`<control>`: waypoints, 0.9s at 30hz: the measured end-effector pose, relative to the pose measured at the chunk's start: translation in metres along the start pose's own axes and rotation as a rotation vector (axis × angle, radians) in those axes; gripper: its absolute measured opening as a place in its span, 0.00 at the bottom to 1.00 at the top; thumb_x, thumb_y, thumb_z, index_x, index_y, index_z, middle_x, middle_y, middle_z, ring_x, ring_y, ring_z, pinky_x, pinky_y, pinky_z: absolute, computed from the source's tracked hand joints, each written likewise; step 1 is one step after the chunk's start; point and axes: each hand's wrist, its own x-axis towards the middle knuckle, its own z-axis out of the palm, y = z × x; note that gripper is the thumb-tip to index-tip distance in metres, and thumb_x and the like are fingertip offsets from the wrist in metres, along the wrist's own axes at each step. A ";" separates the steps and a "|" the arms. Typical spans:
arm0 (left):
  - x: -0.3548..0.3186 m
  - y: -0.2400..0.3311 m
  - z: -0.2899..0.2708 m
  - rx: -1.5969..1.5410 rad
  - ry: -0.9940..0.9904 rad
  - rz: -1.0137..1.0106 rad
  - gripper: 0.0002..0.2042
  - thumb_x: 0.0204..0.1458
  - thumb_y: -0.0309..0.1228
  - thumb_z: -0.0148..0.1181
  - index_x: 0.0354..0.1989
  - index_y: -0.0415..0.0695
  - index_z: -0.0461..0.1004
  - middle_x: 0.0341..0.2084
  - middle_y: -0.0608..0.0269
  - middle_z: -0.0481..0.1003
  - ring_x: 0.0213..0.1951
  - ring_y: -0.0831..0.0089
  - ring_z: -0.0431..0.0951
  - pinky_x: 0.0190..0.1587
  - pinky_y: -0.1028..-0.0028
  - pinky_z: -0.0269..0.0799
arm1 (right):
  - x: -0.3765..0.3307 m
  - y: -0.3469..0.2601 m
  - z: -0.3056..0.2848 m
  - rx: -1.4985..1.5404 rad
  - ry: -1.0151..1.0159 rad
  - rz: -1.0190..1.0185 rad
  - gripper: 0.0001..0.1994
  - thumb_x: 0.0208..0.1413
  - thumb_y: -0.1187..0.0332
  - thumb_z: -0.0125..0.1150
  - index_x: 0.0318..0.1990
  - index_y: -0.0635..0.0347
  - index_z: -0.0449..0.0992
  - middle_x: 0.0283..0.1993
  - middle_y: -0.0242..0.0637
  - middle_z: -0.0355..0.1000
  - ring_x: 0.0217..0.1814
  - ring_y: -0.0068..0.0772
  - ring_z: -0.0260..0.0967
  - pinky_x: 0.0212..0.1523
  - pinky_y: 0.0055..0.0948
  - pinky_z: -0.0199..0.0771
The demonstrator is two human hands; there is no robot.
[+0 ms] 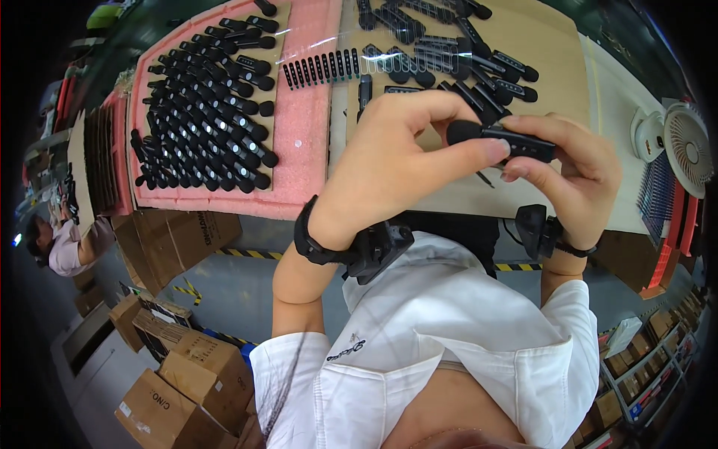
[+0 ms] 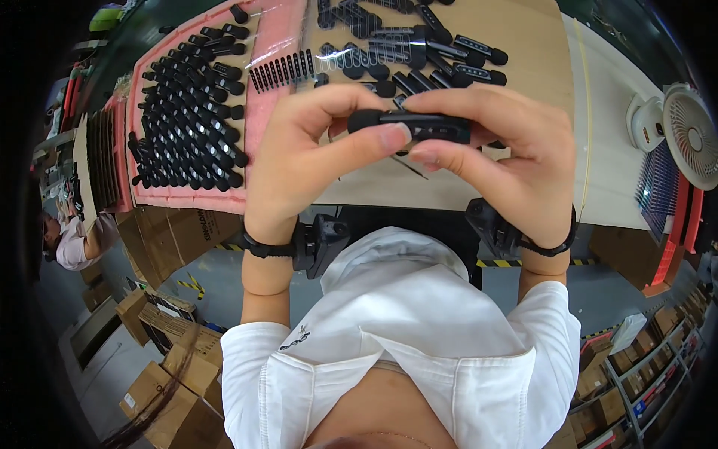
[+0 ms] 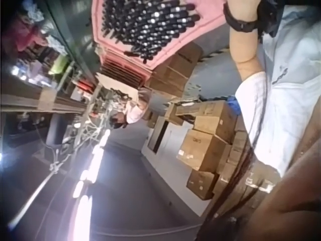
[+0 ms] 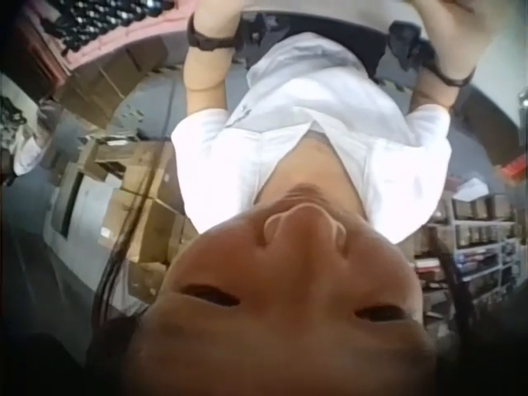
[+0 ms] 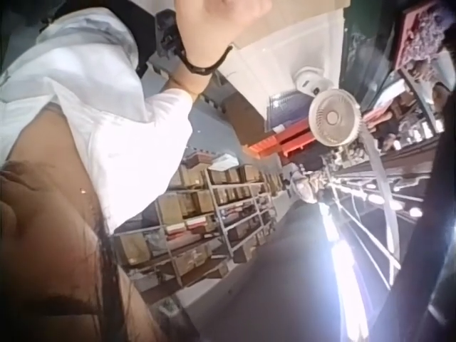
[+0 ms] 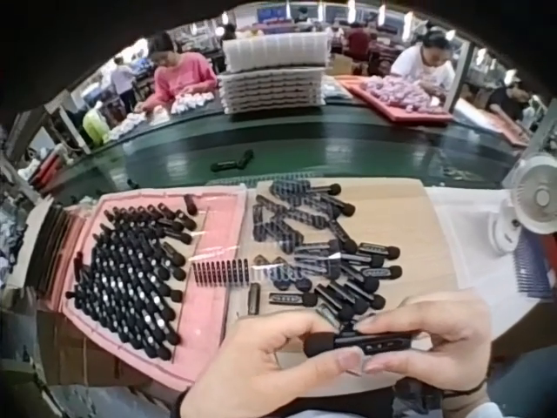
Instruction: The person peels a sticker from a sheet, applies it to a microphone, and presses it down by hand, repeating this for several microphones.
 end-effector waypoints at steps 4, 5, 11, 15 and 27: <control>-0.001 -0.001 0.002 -0.032 0.070 0.048 0.06 0.39 0.26 0.63 0.26 0.39 0.74 0.20 0.74 0.70 0.23 0.88 0.62 0.24 0.86 0.53 | 0.005 -0.003 0.000 -0.022 -0.065 -0.017 0.12 0.43 0.81 0.57 0.38 0.67 0.73 0.24 0.38 0.69 0.20 0.22 0.66 0.21 0.18 0.66; -0.001 -0.002 0.002 0.016 0.108 0.084 0.06 0.38 0.26 0.63 0.26 0.39 0.74 0.19 0.74 0.70 0.23 0.88 0.62 0.23 0.86 0.53 | 0.006 -0.002 0.000 -0.023 -0.060 -0.022 0.12 0.43 0.81 0.57 0.38 0.67 0.73 0.24 0.38 0.69 0.20 0.22 0.66 0.21 0.18 0.66; 0.011 -0.006 0.004 -0.020 0.200 0.034 0.07 0.38 0.25 0.63 0.25 0.38 0.74 0.18 0.74 0.70 0.21 0.88 0.61 0.23 0.86 0.54 | 0.018 0.004 0.000 -0.106 -0.081 0.065 0.10 0.48 0.80 0.49 0.39 0.67 0.73 0.25 0.36 0.68 0.20 0.21 0.63 0.22 0.18 0.64; 0.023 -0.009 -0.005 0.235 0.289 0.006 0.07 0.37 0.24 0.63 0.25 0.37 0.73 0.19 0.71 0.70 0.23 0.85 0.64 0.25 0.84 0.57 | 0.057 0.025 -0.019 -0.018 -0.240 0.150 0.10 0.50 0.76 0.48 0.40 0.65 0.73 0.26 0.33 0.67 0.21 0.18 0.63 0.24 0.15 0.62; 0.024 -0.028 -0.018 0.533 0.346 0.178 0.07 0.32 0.21 0.61 0.23 0.40 0.72 0.26 0.62 0.69 0.30 0.68 0.68 0.32 0.75 0.64 | 0.223 0.237 -0.127 -0.391 -0.065 0.512 0.09 0.50 0.66 0.55 0.30 0.63 0.74 0.22 0.30 0.68 0.22 0.18 0.63 0.22 0.15 0.61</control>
